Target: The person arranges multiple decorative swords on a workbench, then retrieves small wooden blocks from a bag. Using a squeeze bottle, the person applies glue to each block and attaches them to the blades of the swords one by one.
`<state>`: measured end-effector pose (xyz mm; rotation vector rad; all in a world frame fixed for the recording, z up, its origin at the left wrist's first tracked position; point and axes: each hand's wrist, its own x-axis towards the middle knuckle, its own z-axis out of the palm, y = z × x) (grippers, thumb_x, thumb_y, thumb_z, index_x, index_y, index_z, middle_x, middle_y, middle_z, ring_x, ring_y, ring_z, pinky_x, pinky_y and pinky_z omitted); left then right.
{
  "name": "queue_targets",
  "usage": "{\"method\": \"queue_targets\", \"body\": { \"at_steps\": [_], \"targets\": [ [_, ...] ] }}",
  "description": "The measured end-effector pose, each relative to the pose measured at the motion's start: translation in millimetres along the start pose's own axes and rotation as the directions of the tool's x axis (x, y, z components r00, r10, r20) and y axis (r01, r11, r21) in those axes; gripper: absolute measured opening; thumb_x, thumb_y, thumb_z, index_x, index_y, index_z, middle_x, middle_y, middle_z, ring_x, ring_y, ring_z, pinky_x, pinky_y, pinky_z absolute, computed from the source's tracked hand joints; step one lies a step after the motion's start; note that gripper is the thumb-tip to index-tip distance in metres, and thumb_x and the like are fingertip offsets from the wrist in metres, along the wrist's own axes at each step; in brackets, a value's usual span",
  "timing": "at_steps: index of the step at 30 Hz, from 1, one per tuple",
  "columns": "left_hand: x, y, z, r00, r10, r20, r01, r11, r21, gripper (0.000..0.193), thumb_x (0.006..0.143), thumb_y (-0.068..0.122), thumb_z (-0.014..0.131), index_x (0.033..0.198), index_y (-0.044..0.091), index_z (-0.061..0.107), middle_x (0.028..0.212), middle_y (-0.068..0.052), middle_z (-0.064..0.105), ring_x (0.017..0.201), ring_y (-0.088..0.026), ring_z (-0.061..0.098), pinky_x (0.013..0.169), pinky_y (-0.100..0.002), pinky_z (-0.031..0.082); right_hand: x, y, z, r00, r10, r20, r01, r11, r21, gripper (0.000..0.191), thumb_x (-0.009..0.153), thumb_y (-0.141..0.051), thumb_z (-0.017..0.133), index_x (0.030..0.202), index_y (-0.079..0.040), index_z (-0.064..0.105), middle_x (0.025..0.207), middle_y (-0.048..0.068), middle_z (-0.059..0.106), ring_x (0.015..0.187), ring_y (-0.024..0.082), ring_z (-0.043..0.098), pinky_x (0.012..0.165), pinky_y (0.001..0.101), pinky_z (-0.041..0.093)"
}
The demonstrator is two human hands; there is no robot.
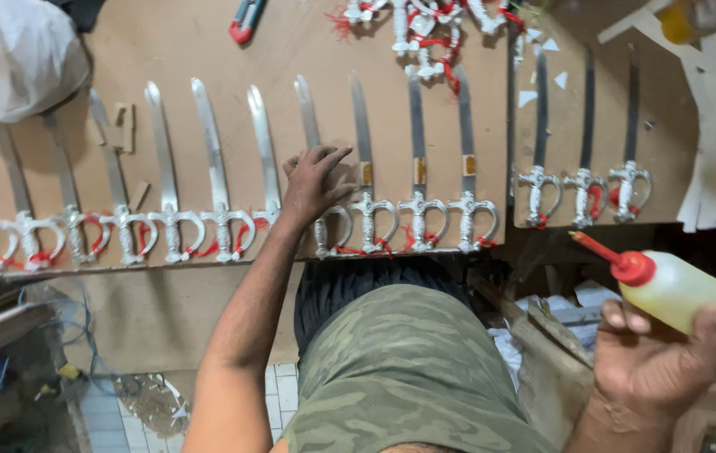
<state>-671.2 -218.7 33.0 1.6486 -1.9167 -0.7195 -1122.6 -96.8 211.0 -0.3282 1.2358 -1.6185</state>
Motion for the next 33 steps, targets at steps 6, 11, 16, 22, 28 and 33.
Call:
{"method": "queue_targets", "body": {
  "at_steps": [6, 11, 16, 22, 28, 33],
  "targets": [
    [-20.1, -84.5, -82.2, 0.919, -0.172, -0.354, 0.244, 0.955, 0.168, 0.047, 0.086, 0.024, 0.083, 0.130, 0.014, 0.069, 0.126, -0.011, 0.063, 0.118, -0.031, 0.058, 0.099, -0.048, 0.043, 18.1, 37.6, -46.3, 0.985, 0.040, 0.169, -0.068, 0.985, 0.159, 0.036, 0.110, -0.037, 0.068, 0.121, -0.005, 0.058, 0.103, 0.001, 0.058, 0.077, 0.007, 0.051, 0.075, 0.0219, 0.042],
    [-36.2, -180.3, -175.7, 0.791, -0.309, -0.527, 0.507, 0.814, 0.283, 0.026, 0.095, 0.011, 0.073, 0.120, 0.007, 0.069, 0.121, -0.015, 0.063, 0.114, -0.036, 0.059, 0.100, -0.046, 0.048, 16.0, 72.6, -68.0, 0.966, 0.068, 0.249, -0.114, 0.978, 0.174, 0.030, 0.112, -0.034, 0.064, 0.122, -0.007, 0.057, 0.099, -0.003, 0.055, 0.079, 0.004, 0.052, 0.078, 0.0188, 0.042],
    [-47.9, -223.5, -210.0, 0.755, -0.379, -0.535, 0.585, 0.758, 0.289, 0.017, 0.089, 0.002, 0.069, 0.106, 0.003, 0.069, 0.109, -0.018, 0.064, 0.106, -0.040, 0.061, 0.088, -0.050, 0.051, -21.4, 86.8, -18.3, 0.967, 0.080, 0.243, -0.115, 0.984, 0.135, 0.025, 0.114, -0.031, 0.060, 0.122, -0.008, 0.056, 0.095, -0.006, 0.053, 0.082, 0.001, 0.052, 0.081, 0.0157, 0.042],
    [-47.4, -238.0, -213.5, 0.760, -0.429, -0.488, 0.621, 0.699, 0.353, 0.018, 0.086, -0.001, 0.067, 0.103, 0.006, 0.070, 0.106, -0.017, 0.067, 0.103, -0.039, 0.063, 0.086, -0.050, 0.053, -63.5, 97.1, 105.3, 0.994, 0.040, 0.099, -0.042, 0.999, 0.020, 0.039, 0.107, -0.041, 0.073, 0.121, -0.007, 0.056, 0.096, -0.004, 0.055, 0.072, 0.004, 0.049, 0.069, 0.0167, 0.039],
    [-59.2, -193.6, -223.4, 0.758, -0.447, -0.475, 0.529, 0.848, 0.046, 0.028, 0.086, 0.004, 0.077, 0.112, 0.000, 0.067, 0.102, -0.016, 0.070, 0.092, -0.034, 0.069, 0.080, -0.044, 0.055, -72.6, 90.4, 164.0, 0.985, 0.064, 0.162, -0.072, 0.996, 0.045, 0.041, 0.108, -0.043, 0.073, 0.117, -0.005, 0.059, 0.098, 0.002, 0.061, 0.075, 0.009, 0.058, 0.069, 0.0236, 0.047],
    [-79.9, -84.5, -213.2, 0.794, -0.606, -0.046, 0.200, 0.333, -0.921, 0.034, 0.096, 0.002, 0.073, 0.130, 0.002, 0.067, 0.104, -0.006, 0.073, 0.094, -0.015, 0.071, 0.088, -0.032, 0.063, -70.2, 90.5, 198.7, 0.941, 0.062, 0.332, -0.085, 0.995, 0.055, 0.040, 0.110, -0.037, 0.075, 0.123, -0.005, 0.055, 0.114, 0.014, 0.068, 0.075, 0.015, 0.063, 0.067, 0.0305, 0.052]
  ]
}}
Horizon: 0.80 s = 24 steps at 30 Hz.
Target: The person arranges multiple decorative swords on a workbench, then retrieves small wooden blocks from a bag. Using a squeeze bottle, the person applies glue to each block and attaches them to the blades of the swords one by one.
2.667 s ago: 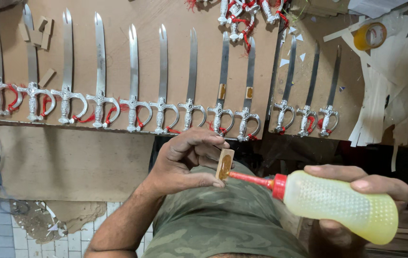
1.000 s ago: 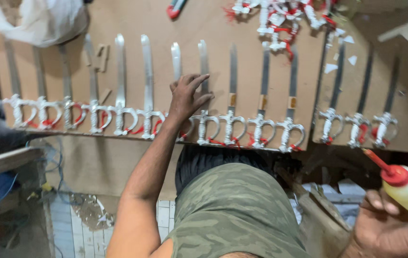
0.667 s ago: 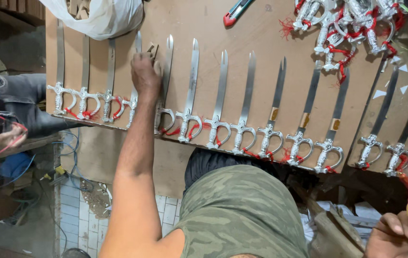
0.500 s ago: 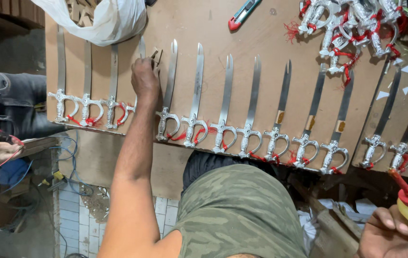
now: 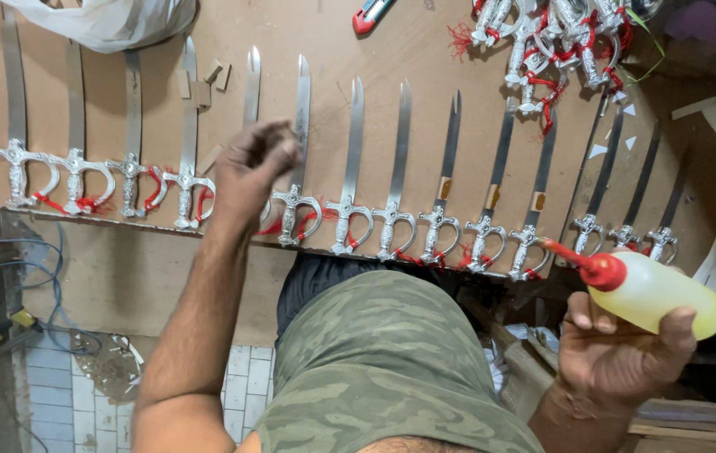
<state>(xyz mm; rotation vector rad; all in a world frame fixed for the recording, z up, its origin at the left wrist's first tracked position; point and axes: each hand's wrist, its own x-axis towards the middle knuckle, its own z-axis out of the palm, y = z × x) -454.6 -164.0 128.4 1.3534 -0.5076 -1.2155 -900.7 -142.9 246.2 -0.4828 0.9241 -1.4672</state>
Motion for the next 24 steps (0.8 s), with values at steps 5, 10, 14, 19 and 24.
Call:
{"method": "queue_targets", "body": {
  "at_steps": [5, 10, 14, 19, 24],
  "targets": [
    [-109.5, 14.3, 81.3, 0.922, -0.192, 0.336, 0.292, 0.916, -0.276, 0.068, 0.083, -0.010, 0.081, 0.147, -0.001, 0.060, 0.095, -0.005, 0.049, 0.086, -0.014, 0.054, 0.079, -0.029, 0.048, -6.3, -18.3, 31.0, 0.963, -0.016, 0.270, 0.072, 0.977, -0.199, 0.053, 0.100, -0.033, 0.080, 0.132, -0.010, 0.045, 0.121, 0.025, 0.068, 0.074, 0.022, 0.070, 0.062, 0.0320, 0.059],
    [-158.2, 14.8, 129.8, 0.818, 0.128, 0.561, 0.150, 0.894, -0.422, 0.068, 0.083, -0.010, 0.084, 0.144, -0.004, 0.057, 0.150, -0.011, 0.049, 0.125, -0.027, 0.070, 0.106, -0.041, 0.063, -18.5, -49.2, 22.0, 0.874, -0.110, 0.473, 0.337, 0.839, -0.427, 0.054, 0.107, -0.032, 0.077, 0.138, -0.007, 0.040, 0.119, 0.030, 0.065, 0.088, 0.027, 0.075, 0.073, 0.0306, 0.064],
    [-182.9, 2.5, 151.2, 0.782, 0.160, 0.602, 0.188, 0.862, -0.472, 0.068, 0.085, -0.015, 0.082, 0.146, -0.005, 0.056, 0.152, -0.013, 0.049, 0.121, -0.029, 0.071, 0.107, -0.041, 0.063, -2.1, -74.1, 4.9, 0.788, -0.086, 0.609, 0.434, 0.779, -0.452, 0.059, 0.098, -0.028, 0.078, 0.137, -0.006, 0.039, 0.119, 0.034, 0.067, 0.090, 0.028, 0.077, 0.074, 0.0302, 0.068],
    [-200.7, -16.8, 171.8, 0.810, 0.163, 0.563, 0.128, 0.888, -0.441, 0.069, 0.082, -0.017, 0.080, 0.146, -0.006, 0.054, 0.150, -0.014, 0.048, 0.124, -0.030, 0.069, 0.101, -0.039, 0.063, 11.4, -110.6, -23.1, 0.732, 0.050, 0.679, 0.448, 0.717, -0.535, 0.059, 0.087, -0.024, 0.078, 0.127, -0.004, 0.039, 0.113, 0.036, 0.069, 0.096, 0.032, 0.078, 0.074, 0.0322, 0.070],
    [-216.7, -30.8, 194.5, 0.779, 0.227, 0.585, 0.145, 0.842, -0.520, 0.067, 0.087, -0.015, 0.080, 0.148, -0.005, 0.054, 0.150, -0.016, 0.049, 0.120, -0.032, 0.072, 0.106, -0.038, 0.063, 11.3, -134.8, -69.9, 0.732, 0.079, 0.676, 0.457, 0.680, -0.574, 0.058, 0.090, -0.014, 0.074, 0.134, -0.004, 0.037, 0.123, 0.032, 0.065, 0.095, 0.024, 0.078, 0.074, 0.0254, 0.065]
  ]
}}
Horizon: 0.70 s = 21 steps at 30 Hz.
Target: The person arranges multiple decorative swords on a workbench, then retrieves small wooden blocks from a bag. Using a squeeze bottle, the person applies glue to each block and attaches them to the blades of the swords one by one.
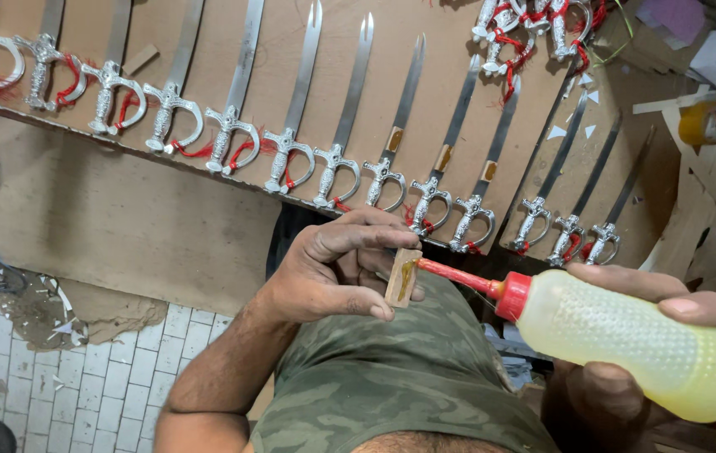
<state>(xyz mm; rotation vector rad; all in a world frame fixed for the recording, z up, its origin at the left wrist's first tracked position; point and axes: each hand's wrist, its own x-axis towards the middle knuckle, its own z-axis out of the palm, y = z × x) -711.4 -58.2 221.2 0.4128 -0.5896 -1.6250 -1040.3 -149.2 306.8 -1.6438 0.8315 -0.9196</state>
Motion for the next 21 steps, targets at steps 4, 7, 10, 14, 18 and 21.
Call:
{"method": "queue_targets", "body": {
  "at_steps": [4, 7, 10, 14, 18, 21],
  "targets": [
    [-1.1, -12.6, 7.7, 1.000, 0.014, -0.012, -0.014, 1.000, 0.026, 0.065, 0.087, -0.013, 0.081, 0.146, -0.005, 0.054, 0.147, -0.016, 0.049, 0.122, -0.032, 0.072, 0.106, -0.039, 0.064, -0.3, -4.1, -40.9, 0.972, 0.039, 0.233, -0.024, 0.998, -0.066, 0.066, 0.080, -0.009, 0.079, 0.132, -0.005, 0.038, 0.124, 0.031, 0.066, 0.092, 0.022, 0.079, 0.068, 0.0214, 0.061],
    [-1.3, -19.2, 12.9, 1.000, 0.026, -0.013, -0.025, 0.998, 0.061, 0.064, 0.087, -0.012, 0.080, 0.145, -0.005, 0.054, 0.147, -0.017, 0.050, 0.124, -0.033, 0.071, 0.103, -0.040, 0.062, 4.5, 3.9, -49.8, 0.899, 0.316, 0.302, -0.317, 0.947, -0.050, 0.075, 0.076, 0.001, 0.079, 0.142, 0.002, 0.043, 0.128, 0.033, 0.063, 0.081, 0.020, 0.076, 0.064, 0.0212, 0.062],
    [-1.3, -24.3, 19.3, 1.000, 0.024, 0.007, -0.025, 0.999, 0.031, 0.063, 0.089, -0.012, 0.080, 0.146, -0.004, 0.054, 0.148, -0.017, 0.051, 0.122, -0.031, 0.070, 0.101, -0.039, 0.060, -0.5, 4.5, -33.1, 0.973, 0.192, 0.124, -0.202, 0.977, 0.072, 0.069, 0.081, -0.001, 0.077, 0.141, -0.001, 0.042, 0.132, 0.029, 0.063, 0.074, 0.012, 0.073, 0.063, 0.0173, 0.059],
    [-0.7, -25.8, 23.5, 1.000, 0.014, -0.009, -0.013, 0.998, 0.056, 0.063, 0.088, -0.012, 0.080, 0.145, -0.004, 0.053, 0.145, -0.017, 0.051, 0.126, -0.034, 0.070, 0.102, -0.041, 0.061, 5.5, -14.6, -32.0, 0.960, 0.012, 0.278, 0.009, 0.997, -0.075, 0.063, 0.082, -0.009, 0.081, 0.131, -0.009, 0.041, 0.126, 0.027, 0.063, 0.091, 0.024, 0.077, 0.072, 0.0226, 0.064],
    [-2.0, -24.8, 26.2, 0.999, 0.002, 0.035, -0.003, 0.999, 0.049, 0.063, 0.089, -0.012, 0.080, 0.145, -0.004, 0.054, 0.147, -0.018, 0.052, 0.121, -0.033, 0.071, 0.101, -0.039, 0.059, 8.1, 5.7, -63.5, 0.808, 0.377, 0.452, -0.575, 0.669, 0.470, 0.062, 0.099, -0.008, 0.069, 0.150, -0.003, 0.036, 0.116, 0.039, 0.064, 0.086, 0.031, 0.074, 0.067, 0.0327, 0.065],
    [-1.4, -22.8, 27.3, 0.999, -0.015, 0.040, 0.013, 0.999, 0.037, 0.063, 0.089, -0.012, 0.080, 0.145, -0.004, 0.054, 0.146, -0.019, 0.054, 0.120, -0.033, 0.071, 0.102, -0.040, 0.059, -25.0, 37.9, -61.6, 0.970, -0.207, 0.124, 0.225, 0.963, -0.150, 0.056, 0.095, -0.025, 0.073, 0.140, -0.009, 0.044, 0.128, 0.025, 0.066, 0.098, 0.025, 0.074, 0.077, 0.0220, 0.064]
  ]
}}
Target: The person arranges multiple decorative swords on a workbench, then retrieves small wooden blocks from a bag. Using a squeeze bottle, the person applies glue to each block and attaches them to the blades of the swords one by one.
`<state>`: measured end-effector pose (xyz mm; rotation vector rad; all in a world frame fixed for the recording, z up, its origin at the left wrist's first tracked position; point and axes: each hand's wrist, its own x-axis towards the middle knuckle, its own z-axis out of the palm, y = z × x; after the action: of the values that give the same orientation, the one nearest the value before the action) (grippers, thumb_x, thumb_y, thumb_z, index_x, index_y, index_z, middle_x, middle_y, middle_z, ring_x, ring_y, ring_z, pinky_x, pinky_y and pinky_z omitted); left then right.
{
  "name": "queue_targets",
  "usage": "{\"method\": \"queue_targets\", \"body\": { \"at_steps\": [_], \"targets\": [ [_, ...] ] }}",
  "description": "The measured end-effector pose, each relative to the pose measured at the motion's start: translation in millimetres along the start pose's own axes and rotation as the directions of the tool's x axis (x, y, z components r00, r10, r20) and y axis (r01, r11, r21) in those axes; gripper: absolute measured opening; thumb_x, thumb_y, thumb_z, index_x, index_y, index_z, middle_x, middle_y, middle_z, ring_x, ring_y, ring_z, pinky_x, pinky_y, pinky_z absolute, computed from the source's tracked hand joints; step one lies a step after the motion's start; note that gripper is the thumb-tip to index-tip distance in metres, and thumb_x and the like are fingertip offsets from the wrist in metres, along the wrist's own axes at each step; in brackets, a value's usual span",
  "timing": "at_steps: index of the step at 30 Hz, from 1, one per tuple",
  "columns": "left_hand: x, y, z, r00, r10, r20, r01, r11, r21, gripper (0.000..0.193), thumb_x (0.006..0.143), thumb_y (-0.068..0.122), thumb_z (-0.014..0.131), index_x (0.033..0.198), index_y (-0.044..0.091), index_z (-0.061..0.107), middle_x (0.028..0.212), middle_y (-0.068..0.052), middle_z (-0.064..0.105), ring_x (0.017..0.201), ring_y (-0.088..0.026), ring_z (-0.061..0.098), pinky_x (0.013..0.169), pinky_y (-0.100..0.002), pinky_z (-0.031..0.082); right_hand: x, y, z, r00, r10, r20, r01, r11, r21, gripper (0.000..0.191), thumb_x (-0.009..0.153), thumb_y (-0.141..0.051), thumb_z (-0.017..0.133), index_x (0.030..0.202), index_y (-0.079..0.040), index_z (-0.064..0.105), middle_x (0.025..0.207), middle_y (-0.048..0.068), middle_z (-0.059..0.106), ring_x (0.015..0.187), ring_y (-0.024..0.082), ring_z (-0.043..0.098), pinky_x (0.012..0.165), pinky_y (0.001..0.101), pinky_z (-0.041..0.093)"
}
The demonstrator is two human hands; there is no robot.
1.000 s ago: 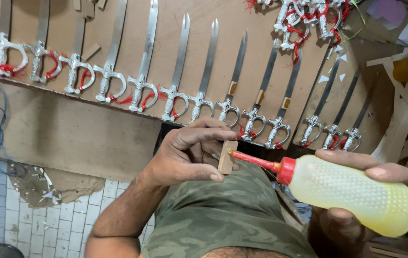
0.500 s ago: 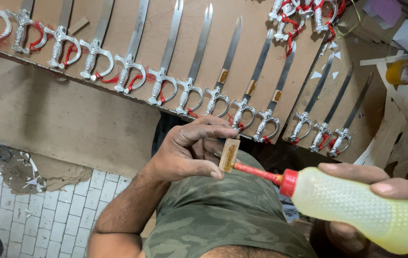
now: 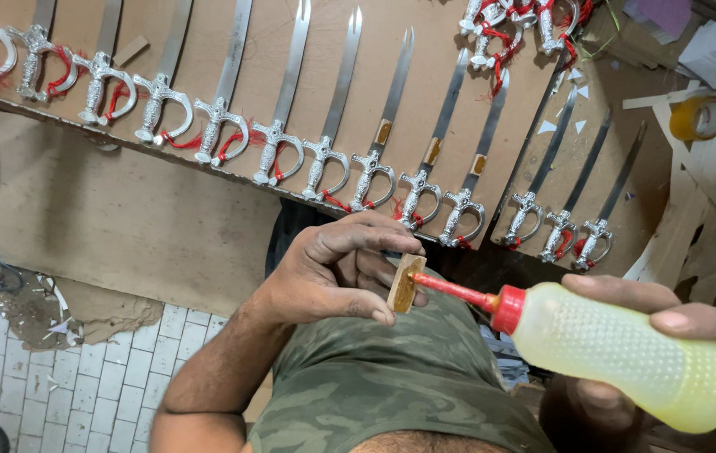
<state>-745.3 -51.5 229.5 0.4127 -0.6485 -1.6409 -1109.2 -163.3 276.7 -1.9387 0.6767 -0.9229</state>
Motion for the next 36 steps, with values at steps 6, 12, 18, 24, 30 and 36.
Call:
{"method": "queue_targets", "body": {
  "at_steps": [6, 12, 18, 24, 30, 36],
  "targets": [
    [4.7, 10.4, -4.9, 0.999, -0.034, -0.006, 0.035, 0.999, 0.029, 0.060, 0.089, -0.011, 0.080, 0.143, -0.004, 0.056, 0.147, -0.019, 0.056, 0.124, -0.032, 0.072, 0.101, -0.040, 0.060, 2.3, -10.7, 20.8, 0.995, 0.030, -0.097, -0.043, 0.990, -0.132, 0.044, 0.101, -0.031, 0.075, 0.129, -0.004, 0.054, 0.120, 0.025, 0.069, 0.093, 0.025, 0.074, 0.079, 0.0194, 0.061],
    [7.2, 26.6, -26.5, 0.996, -0.044, -0.084, 0.059, 0.979, 0.194, 0.062, 0.083, -0.009, 0.085, 0.140, -0.004, 0.060, 0.134, -0.018, 0.065, 0.110, -0.017, 0.072, 0.094, -0.033, 0.066, 54.1, -37.2, 73.2, 0.958, 0.074, -0.277, -0.073, 0.997, 0.014, 0.054, 0.107, -0.037, 0.069, 0.135, 0.000, 0.042, 0.114, 0.021, 0.066, 0.089, 0.023, 0.071, 0.076, 0.0244, 0.062],
    [28.2, 66.9, -106.9, 0.952, 0.083, -0.294, 0.067, 0.883, 0.465, 0.056, 0.085, -0.009, 0.081, 0.135, -0.001, 0.058, 0.132, -0.011, 0.065, 0.115, -0.014, 0.069, 0.091, -0.030, 0.065, 39.9, -31.7, 89.0, 0.769, 0.352, -0.534, -0.225, 0.930, 0.290, 0.047, 0.107, -0.039, 0.073, 0.131, -0.007, 0.047, 0.119, 0.022, 0.064, 0.073, 0.020, 0.066, 0.060, 0.0324, 0.056],
    [74.4, 58.7, -211.7, 0.934, 0.047, -0.353, 0.277, 0.526, 0.804, 0.049, 0.085, -0.005, 0.078, 0.130, 0.002, 0.061, 0.127, -0.008, 0.062, 0.104, -0.014, 0.072, 0.088, -0.027, 0.064, 30.2, -15.9, 111.8, 0.536, 0.631, -0.561, -0.029, 0.678, 0.734, 0.041, 0.104, -0.032, 0.077, 0.127, -0.010, 0.051, 0.118, 0.018, 0.065, 0.070, 0.016, 0.059, 0.064, 0.0326, 0.053],
    [96.8, 16.2, -272.5, 0.967, -0.048, -0.250, 0.254, 0.264, 0.930, 0.048, 0.080, 0.007, 0.085, 0.125, 0.004, 0.068, 0.115, -0.011, 0.058, 0.096, -0.021, 0.070, 0.085, -0.032, 0.061, 28.5, -12.7, 136.9, 0.419, 0.699, -0.580, -0.055, 0.657, 0.752, 0.045, 0.100, -0.035, 0.079, 0.128, -0.011, 0.053, 0.120, 0.018, 0.067, 0.069, 0.013, 0.058, 0.063, 0.0296, 0.051],
    [99.6, 6.8, -290.3, 0.987, -0.072, -0.145, 0.145, -0.008, 0.989, 0.052, 0.077, 0.019, 0.088, 0.125, 0.010, 0.071, 0.111, -0.015, 0.060, 0.101, -0.036, 0.064, 0.087, -0.046, 0.053, 46.2, -16.1, 147.8, 0.389, 0.699, -0.600, -0.084, 0.675, 0.733, 0.044, 0.101, -0.036, 0.079, 0.127, -0.010, 0.054, 0.121, 0.018, 0.066, 0.070, 0.014, 0.058, 0.064, 0.0300, 0.050]
  ]
}}
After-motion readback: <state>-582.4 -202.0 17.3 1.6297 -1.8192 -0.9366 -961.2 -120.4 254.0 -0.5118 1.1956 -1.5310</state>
